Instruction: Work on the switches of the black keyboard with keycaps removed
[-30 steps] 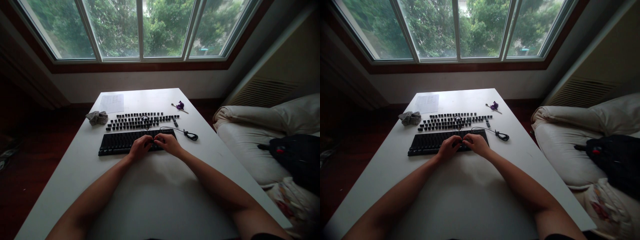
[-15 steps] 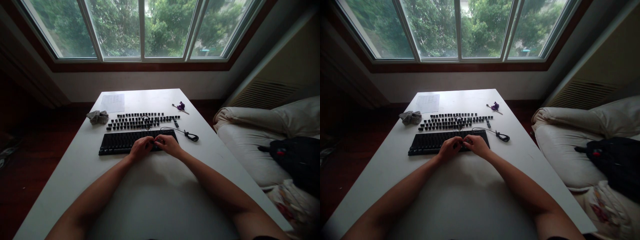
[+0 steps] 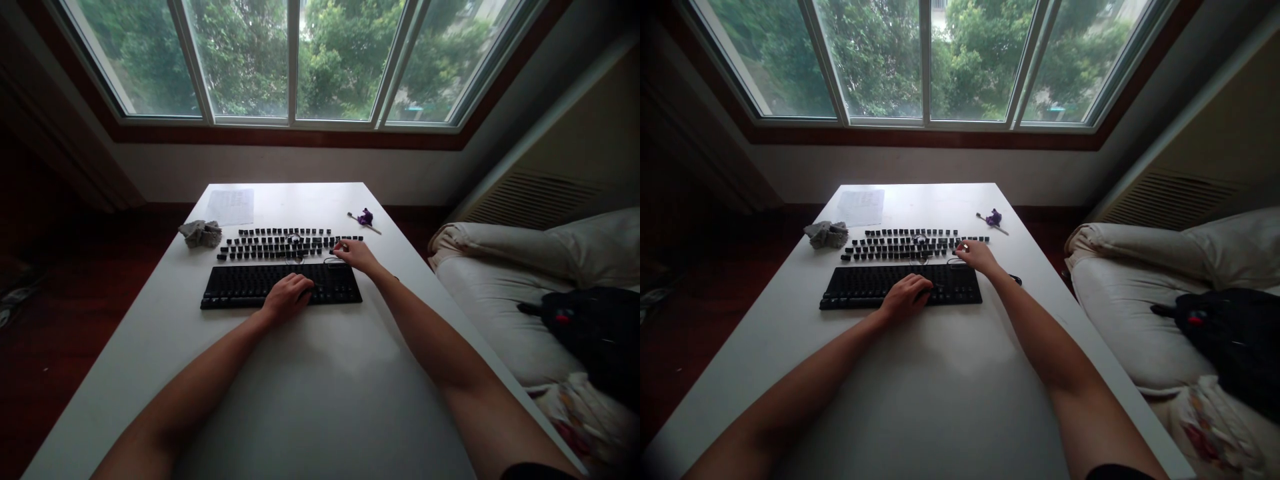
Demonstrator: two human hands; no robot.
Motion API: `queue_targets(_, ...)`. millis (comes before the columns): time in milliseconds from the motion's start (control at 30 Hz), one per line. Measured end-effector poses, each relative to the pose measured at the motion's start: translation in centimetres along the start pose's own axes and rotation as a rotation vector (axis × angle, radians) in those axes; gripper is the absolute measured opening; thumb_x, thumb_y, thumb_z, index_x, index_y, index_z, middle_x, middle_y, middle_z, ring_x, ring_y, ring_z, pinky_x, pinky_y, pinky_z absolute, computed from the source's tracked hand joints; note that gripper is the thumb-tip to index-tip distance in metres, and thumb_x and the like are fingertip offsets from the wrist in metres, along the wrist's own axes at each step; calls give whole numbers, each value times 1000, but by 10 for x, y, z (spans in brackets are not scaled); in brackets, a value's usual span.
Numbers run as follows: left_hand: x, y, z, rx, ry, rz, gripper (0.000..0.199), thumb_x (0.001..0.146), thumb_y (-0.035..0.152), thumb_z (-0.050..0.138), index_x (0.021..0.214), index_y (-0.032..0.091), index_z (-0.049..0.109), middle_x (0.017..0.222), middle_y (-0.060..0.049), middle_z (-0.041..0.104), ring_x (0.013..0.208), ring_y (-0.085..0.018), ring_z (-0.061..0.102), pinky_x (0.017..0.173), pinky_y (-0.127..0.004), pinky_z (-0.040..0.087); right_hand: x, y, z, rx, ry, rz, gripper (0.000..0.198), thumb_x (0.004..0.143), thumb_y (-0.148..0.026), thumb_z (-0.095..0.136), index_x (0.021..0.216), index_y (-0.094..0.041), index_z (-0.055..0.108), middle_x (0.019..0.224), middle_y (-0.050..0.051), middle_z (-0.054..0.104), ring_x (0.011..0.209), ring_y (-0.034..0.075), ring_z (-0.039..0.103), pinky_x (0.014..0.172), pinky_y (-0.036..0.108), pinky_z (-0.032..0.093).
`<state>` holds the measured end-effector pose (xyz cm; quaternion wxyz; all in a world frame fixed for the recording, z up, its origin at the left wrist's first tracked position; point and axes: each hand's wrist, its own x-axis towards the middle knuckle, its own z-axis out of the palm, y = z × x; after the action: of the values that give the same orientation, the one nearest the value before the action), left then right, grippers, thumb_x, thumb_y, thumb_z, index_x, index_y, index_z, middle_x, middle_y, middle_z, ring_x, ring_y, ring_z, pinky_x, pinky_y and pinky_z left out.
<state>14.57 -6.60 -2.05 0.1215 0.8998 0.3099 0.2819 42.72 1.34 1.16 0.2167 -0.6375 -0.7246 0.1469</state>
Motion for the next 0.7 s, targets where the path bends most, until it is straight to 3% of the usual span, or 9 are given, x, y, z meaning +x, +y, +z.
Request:
queue_targets(167,1,-1,-2,65,-50,41,16,93,22,56,107,21,64,105,-7,67,96,-21,58,89,-36,50,27,11,20,-147,-167,44,24,85,-36,65,97,-19,76,88,4,73,75,16,63,63,23,38)
queue_targets(467,3,-2,-3,82,-71,69,15,96,23,53,101,21,67,104,-7,67,96,-20,57,90,-36,50,51,11,32,-225,-170,66,25,86,-37,63,101,-21,75,98,7,75,86,20,66,70,24,40)
queue_targets(700,-4,-2,-10,41,-72,72,17,95,22,54,106,22,66,112,-7,67,101,-20,60,93,-35,51,43,2,25,-261,-150,52,27,88,-39,62,105,-23,74,99,7,75,85,21,65,68,25,39)
